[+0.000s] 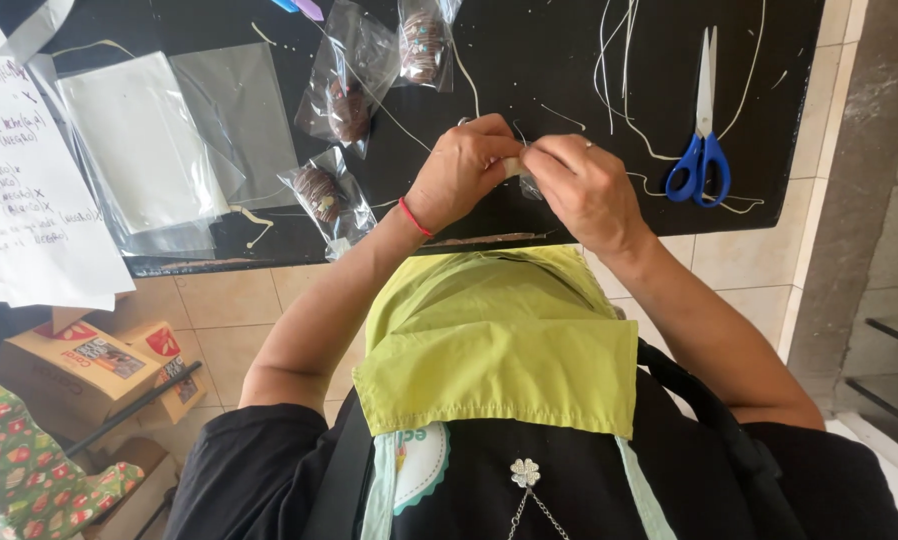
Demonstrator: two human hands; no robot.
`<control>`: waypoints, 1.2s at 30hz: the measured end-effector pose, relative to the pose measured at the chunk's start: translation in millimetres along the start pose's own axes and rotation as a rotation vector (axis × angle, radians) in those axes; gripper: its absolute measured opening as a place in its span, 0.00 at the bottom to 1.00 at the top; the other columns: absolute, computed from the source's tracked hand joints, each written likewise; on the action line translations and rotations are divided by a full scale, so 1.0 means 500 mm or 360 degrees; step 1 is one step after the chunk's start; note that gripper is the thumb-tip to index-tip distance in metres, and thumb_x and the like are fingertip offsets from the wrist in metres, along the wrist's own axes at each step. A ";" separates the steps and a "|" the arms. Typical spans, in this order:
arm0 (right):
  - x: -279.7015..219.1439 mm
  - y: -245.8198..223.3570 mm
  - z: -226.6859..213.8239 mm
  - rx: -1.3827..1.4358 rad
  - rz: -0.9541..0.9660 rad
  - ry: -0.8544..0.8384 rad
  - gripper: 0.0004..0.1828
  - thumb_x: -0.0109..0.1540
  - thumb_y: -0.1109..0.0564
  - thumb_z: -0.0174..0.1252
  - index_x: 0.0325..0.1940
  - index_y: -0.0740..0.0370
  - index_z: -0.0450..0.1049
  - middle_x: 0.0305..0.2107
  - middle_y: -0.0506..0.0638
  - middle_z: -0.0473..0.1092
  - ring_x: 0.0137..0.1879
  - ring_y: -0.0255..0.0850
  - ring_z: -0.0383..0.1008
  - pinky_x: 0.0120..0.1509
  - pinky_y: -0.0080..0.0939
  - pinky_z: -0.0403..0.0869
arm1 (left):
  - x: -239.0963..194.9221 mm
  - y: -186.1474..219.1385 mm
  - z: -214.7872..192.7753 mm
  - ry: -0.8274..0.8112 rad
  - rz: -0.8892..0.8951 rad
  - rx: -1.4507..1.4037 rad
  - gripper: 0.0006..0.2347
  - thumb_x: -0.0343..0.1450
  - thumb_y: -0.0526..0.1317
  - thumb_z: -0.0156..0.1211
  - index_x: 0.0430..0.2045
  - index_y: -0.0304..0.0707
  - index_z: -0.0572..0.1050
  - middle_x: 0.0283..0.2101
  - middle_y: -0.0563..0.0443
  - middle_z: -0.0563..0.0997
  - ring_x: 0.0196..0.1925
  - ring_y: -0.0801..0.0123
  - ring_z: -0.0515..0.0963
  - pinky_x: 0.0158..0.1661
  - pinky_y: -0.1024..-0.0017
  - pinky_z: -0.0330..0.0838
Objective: The person ties a white string around small plastic-wrapped items on a black countertop, then uses blue-handled scissors to cut the excess string. This sequence is repeated for several items.
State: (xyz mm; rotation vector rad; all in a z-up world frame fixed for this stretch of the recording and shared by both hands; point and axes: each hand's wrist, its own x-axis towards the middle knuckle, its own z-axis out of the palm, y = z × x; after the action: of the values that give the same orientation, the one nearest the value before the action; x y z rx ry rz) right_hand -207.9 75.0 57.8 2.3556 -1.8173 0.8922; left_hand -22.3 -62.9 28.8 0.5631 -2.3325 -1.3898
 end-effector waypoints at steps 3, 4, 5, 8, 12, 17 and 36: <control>0.000 -0.016 0.001 0.0042 0.0066 0.0000 0.07 0.74 0.61 0.62 0.54 0.54 0.84 0.45 0.47 0.75 0.46 0.44 0.82 0.47 0.43 0.82 | -0.007 -0.003 0.009 0.0004 -0.0012 0.0033 0.03 0.74 0.39 0.66 0.35 0.50 0.85 0.37 0.56 0.81 0.33 0.51 0.86 0.36 0.61 0.82; 0.004 -0.020 0.000 0.0080 0.0100 0.0053 0.07 0.73 0.63 0.64 0.53 0.57 0.84 0.44 0.48 0.77 0.46 0.46 0.83 0.48 0.44 0.83 | -0.008 -0.001 0.011 0.0015 -0.0022 0.0067 0.04 0.74 0.37 0.64 0.36 0.48 0.86 0.38 0.54 0.81 0.33 0.50 0.86 0.36 0.61 0.83; 0.009 -0.024 0.000 0.0117 0.0135 0.0109 0.06 0.72 0.66 0.66 0.52 0.60 0.85 0.44 0.50 0.78 0.46 0.47 0.83 0.49 0.44 0.83 | -0.007 0.001 0.012 0.0024 -0.0029 0.0103 0.06 0.74 0.35 0.63 0.37 0.45 0.86 0.38 0.52 0.82 0.33 0.49 0.86 0.36 0.61 0.84; 0.010 -0.036 -0.009 0.0184 0.0282 0.0081 0.07 0.72 0.67 0.67 0.53 0.62 0.84 0.43 0.51 0.79 0.47 0.49 0.83 0.49 0.46 0.83 | -0.009 0.011 0.008 0.0022 -0.0047 0.0109 0.06 0.74 0.34 0.63 0.39 0.44 0.87 0.39 0.51 0.82 0.34 0.47 0.87 0.36 0.60 0.84; 0.012 -0.042 -0.001 0.0289 0.0411 0.0117 0.08 0.70 0.70 0.67 0.53 0.66 0.85 0.42 0.53 0.79 0.47 0.50 0.84 0.50 0.49 0.83 | -0.015 0.007 0.018 -0.0002 -0.0057 0.0163 0.08 0.71 0.32 0.61 0.39 0.43 0.86 0.40 0.50 0.81 0.35 0.44 0.87 0.37 0.56 0.85; 0.023 -0.046 -0.001 0.0347 0.0632 0.0046 0.07 0.71 0.70 0.66 0.52 0.64 0.84 0.41 0.52 0.77 0.48 0.52 0.82 0.53 0.49 0.80 | -0.016 -0.010 0.033 0.0039 -0.0037 0.0304 0.08 0.73 0.35 0.60 0.41 0.47 0.86 0.41 0.53 0.80 0.36 0.45 0.86 0.37 0.59 0.84; -0.002 -0.011 0.012 0.1756 0.1671 -0.0276 0.03 0.73 0.64 0.62 0.48 0.67 0.81 0.28 0.49 0.71 0.30 0.33 0.72 0.34 0.35 0.73 | -0.061 0.071 0.004 0.0231 0.0181 0.0188 0.13 0.83 0.51 0.60 0.51 0.43 0.74 0.71 0.43 0.70 0.45 0.37 0.89 0.44 0.48 0.88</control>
State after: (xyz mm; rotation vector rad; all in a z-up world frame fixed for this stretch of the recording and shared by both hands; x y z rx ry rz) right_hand -200.7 75.6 54.0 1.5420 -3.2891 2.3037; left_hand -2.9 -30.3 56.1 0.5365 -2.3019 -1.1281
